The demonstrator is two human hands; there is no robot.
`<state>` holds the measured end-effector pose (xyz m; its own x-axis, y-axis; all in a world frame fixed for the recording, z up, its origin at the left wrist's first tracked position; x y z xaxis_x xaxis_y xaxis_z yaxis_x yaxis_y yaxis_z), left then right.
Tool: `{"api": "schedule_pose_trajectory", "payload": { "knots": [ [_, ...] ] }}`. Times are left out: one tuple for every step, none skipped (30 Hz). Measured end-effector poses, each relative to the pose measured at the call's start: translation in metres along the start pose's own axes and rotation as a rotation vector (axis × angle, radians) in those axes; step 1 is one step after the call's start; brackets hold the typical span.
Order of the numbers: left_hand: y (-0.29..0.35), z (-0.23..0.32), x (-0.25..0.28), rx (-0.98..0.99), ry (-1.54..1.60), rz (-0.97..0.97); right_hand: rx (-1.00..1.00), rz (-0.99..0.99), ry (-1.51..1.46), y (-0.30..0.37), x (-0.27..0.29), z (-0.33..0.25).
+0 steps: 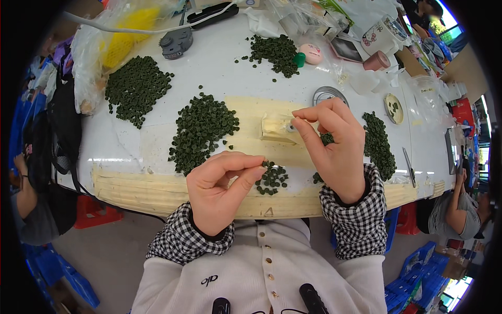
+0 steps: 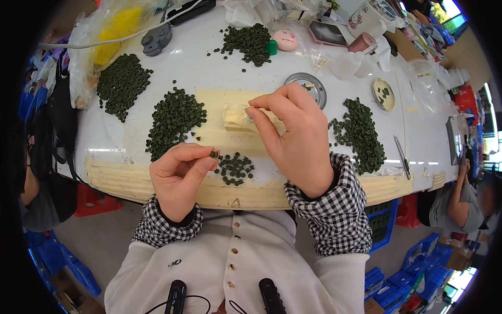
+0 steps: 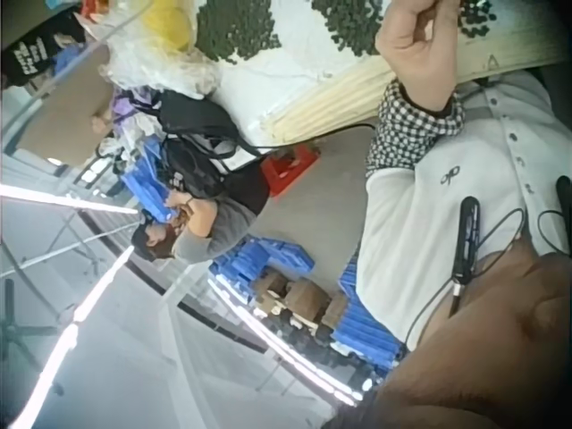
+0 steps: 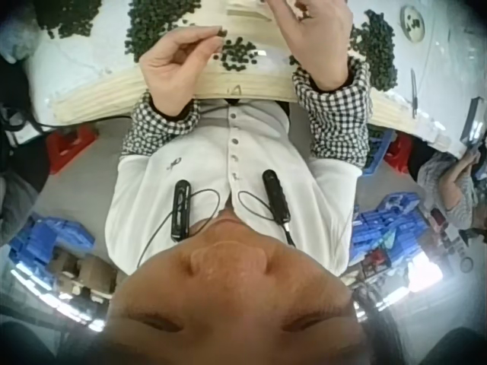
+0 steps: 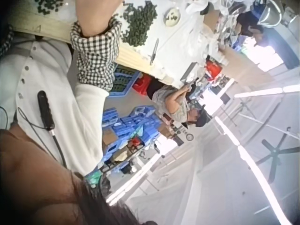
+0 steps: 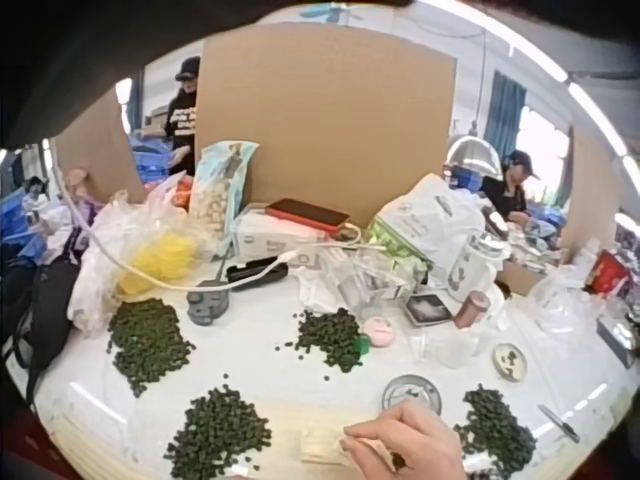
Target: Assembling small green plastic components onto a yellow base plate at a factory workbench.
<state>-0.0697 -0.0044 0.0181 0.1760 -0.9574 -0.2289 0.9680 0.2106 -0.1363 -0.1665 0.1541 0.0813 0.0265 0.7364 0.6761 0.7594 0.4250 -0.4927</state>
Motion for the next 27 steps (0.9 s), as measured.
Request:
{"api": "schedule_pose_trajectory", "payload": {
  "knots": [
    [0.000,0.001,0.000,-0.010,-0.013,-0.004,0.014,0.049,-0.012,0.000,0.007,-0.004],
    [0.000,0.001,0.000,-0.021,-0.026,-0.008,0.029,0.098,-0.025,0.000,0.016,-0.010],
    [0.000,0.001,0.000,-0.030,-0.040,-0.008,0.032,0.167,-0.022,0.003,0.028,-0.017],
    [0.001,0.001,0.001,-0.029,-0.047,-0.003,0.034,0.242,-0.065,0.008,0.037,-0.023],
    [0.001,0.001,0.002,-0.027,-0.055,0.002,0.087,0.189,-0.115,0.008,0.035,-0.031],
    [0.000,0.001,0.001,-0.027,-0.061,-0.004,0.137,0.145,-0.159,0.008,0.035,-0.038],
    [0.000,0.002,0.001,-0.036,-0.071,-0.004,0.155,0.064,-0.241,0.007,0.027,-0.039],
    [0.001,0.003,0.001,-0.045,-0.082,-0.004,0.174,-0.018,-0.324,0.007,0.016,-0.040],
    [0.000,0.004,-0.001,-0.053,-0.087,-0.011,0.193,-0.059,-0.375,0.009,0.008,-0.038],
    [-0.001,0.004,-0.002,-0.052,-0.084,-0.014,0.133,-0.060,-0.472,0.011,0.004,-0.035],
    [-0.001,0.004,-0.003,-0.051,-0.081,-0.018,0.073,-0.062,-0.569,0.015,-0.001,-0.034],
    [-0.001,0.004,-0.002,-0.049,-0.084,-0.011,0.067,-0.071,-0.597,0.016,-0.004,-0.033],
    [-0.001,0.003,-0.002,-0.053,-0.087,-0.010,0.061,-0.080,-0.624,0.016,-0.007,-0.032],
    [-0.001,0.002,-0.002,-0.057,-0.089,-0.009,0.054,-0.089,-0.652,0.017,-0.010,-0.031],
    [-0.001,0.003,-0.002,-0.061,-0.090,-0.011,0.059,-0.098,-0.635,0.017,-0.011,-0.032],
    [-0.001,0.002,-0.002,-0.056,-0.093,-0.011,0.064,-0.105,-0.618,0.017,-0.011,-0.033],
    [0.000,0.002,-0.002,-0.051,-0.096,-0.011,0.071,-0.113,-0.600,0.016,-0.011,-0.033],
    [0.000,0.002,-0.001,-0.045,-0.099,-0.011,0.078,-0.121,-0.583,0.016,-0.011,-0.034],
    [0.000,0.002,-0.001,-0.044,-0.097,-0.009,0.086,-0.130,-0.565,0.016,-0.010,-0.034],
    [0.000,0.003,-0.002,-0.043,-0.096,-0.008,0.071,-0.179,-0.534,0.016,-0.011,-0.035],
    [0.000,0.003,-0.002,-0.043,-0.095,-0.007,0.057,-0.228,-0.501,0.015,-0.009,-0.038],
    [0.000,0.003,-0.002,-0.041,-0.090,-0.007,0.043,-0.277,-0.468,0.015,-0.011,-0.039],
    [0.000,0.003,-0.002,-0.040,-0.086,-0.006,0.081,-0.234,-0.469,0.014,-0.009,-0.040],
    [0.000,0.003,-0.002,-0.038,-0.081,-0.009,0.117,-0.189,-0.467,0.013,-0.008,-0.040],
    [0.000,0.003,-0.003,-0.039,-0.078,-0.011,0.153,-0.144,-0.465,0.012,-0.005,-0.041],
    [0.000,0.004,-0.003,-0.039,-0.075,-0.013,0.153,-0.145,-0.460,0.012,-0.004,-0.041],
    [-0.001,0.004,-0.003,-0.040,-0.073,-0.012,0.154,-0.147,-0.457,0.012,-0.005,-0.041]
  ]
}}
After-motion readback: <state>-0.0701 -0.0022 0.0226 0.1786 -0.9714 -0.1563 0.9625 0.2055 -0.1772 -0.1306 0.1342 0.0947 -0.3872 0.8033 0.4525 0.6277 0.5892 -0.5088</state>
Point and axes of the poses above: each hand's wrist, its own y-axis away from the middle knuckle, its own x-axis out of the back of the hand, z = x × y, the point moved 8 cm from there along -y, towards the middle knuckle, and after that the axes turned 2 degrees about y, right-handed, at the moved point
